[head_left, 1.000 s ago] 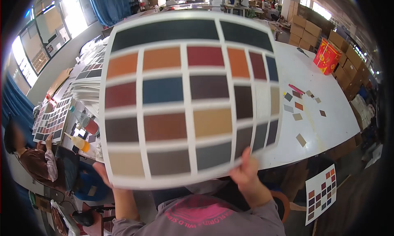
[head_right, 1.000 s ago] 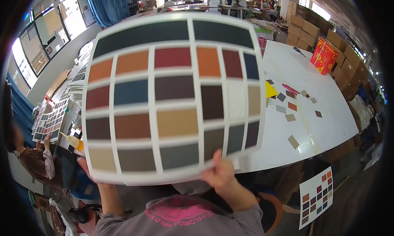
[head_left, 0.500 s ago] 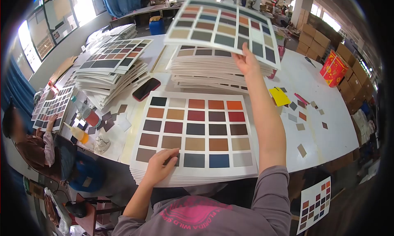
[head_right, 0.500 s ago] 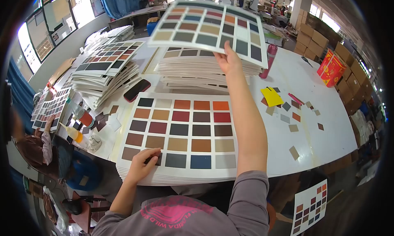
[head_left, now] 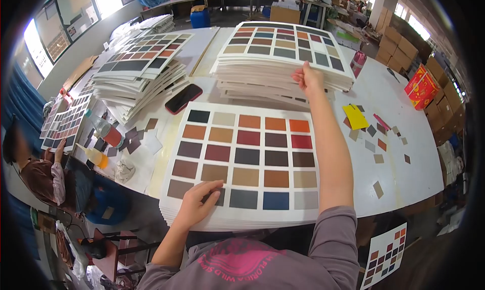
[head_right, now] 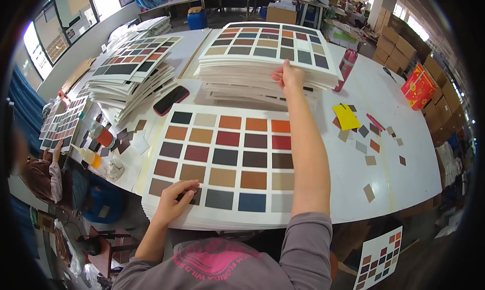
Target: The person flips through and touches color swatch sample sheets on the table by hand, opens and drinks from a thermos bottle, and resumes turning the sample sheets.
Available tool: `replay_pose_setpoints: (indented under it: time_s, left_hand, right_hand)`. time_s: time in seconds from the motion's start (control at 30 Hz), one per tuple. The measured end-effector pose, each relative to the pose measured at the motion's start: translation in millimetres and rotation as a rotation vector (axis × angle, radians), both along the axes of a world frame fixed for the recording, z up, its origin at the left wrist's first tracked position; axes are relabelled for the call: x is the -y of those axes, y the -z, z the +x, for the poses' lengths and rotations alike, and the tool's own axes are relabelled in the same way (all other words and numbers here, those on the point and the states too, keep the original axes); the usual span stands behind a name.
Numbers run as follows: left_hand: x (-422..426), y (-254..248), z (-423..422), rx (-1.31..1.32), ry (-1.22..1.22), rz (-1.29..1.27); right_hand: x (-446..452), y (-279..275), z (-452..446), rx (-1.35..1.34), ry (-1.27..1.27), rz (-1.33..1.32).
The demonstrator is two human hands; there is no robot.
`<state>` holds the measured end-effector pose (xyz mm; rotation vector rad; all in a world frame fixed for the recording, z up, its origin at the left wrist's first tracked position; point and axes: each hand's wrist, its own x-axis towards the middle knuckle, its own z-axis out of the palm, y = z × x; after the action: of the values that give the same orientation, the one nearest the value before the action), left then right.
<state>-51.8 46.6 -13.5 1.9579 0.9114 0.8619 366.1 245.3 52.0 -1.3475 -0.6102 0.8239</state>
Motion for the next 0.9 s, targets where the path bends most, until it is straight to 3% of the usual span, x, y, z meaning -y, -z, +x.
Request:
replay_pose_setpoints:
  time_s: [0.07,0.17,0.23,0.3,0.33,0.37,0.4,0.47,0.63,0.9]
  left_hand:
    - [1,2,0,0.016,-0.020,0.002]
    - [8,0,-2,-0.064,-0.057,0.054]
    - [13,-1,-3,-0.235,-0.046,0.321]
    - [21,-2,-6,-0.427,-0.021,0.459]
    - [25,-1,-8,-0.465,-0.019,0.498]
    - [29,-1,-10,-0.503,-0.017,0.538]
    - [30,-1,-11,-0.541,-0.017,0.578]
    - [31,-4,-12,-0.529,-0.006,0.533]
    - [28,-7,-3,-0.545,0.023,0.505]
    - [31,-2,-2,-0.544,-0.002,0.523]
  right_hand:
    - [3,0,10,0.018,-0.065,-0.097]
    - [34,12,0,0.172,-0.123,-0.036]
    - [71,25,-14,0.271,-0.263,-0.006]
    - [122,41,-23,0.593,-0.410,-0.101]
    - [158,46,-43,0.615,-0.328,-0.164]
    - [193,62,-49,0.891,-0.313,-0.036]
    - [228,57,-59,0.879,-0.379,-0.195]
    - [287,73,-64,1.121,-0.346,-0.177]
    - [370,83,-92,0.869,-0.153,-0.347]
    - [375,88,-130,0.921,0.094,-0.193]
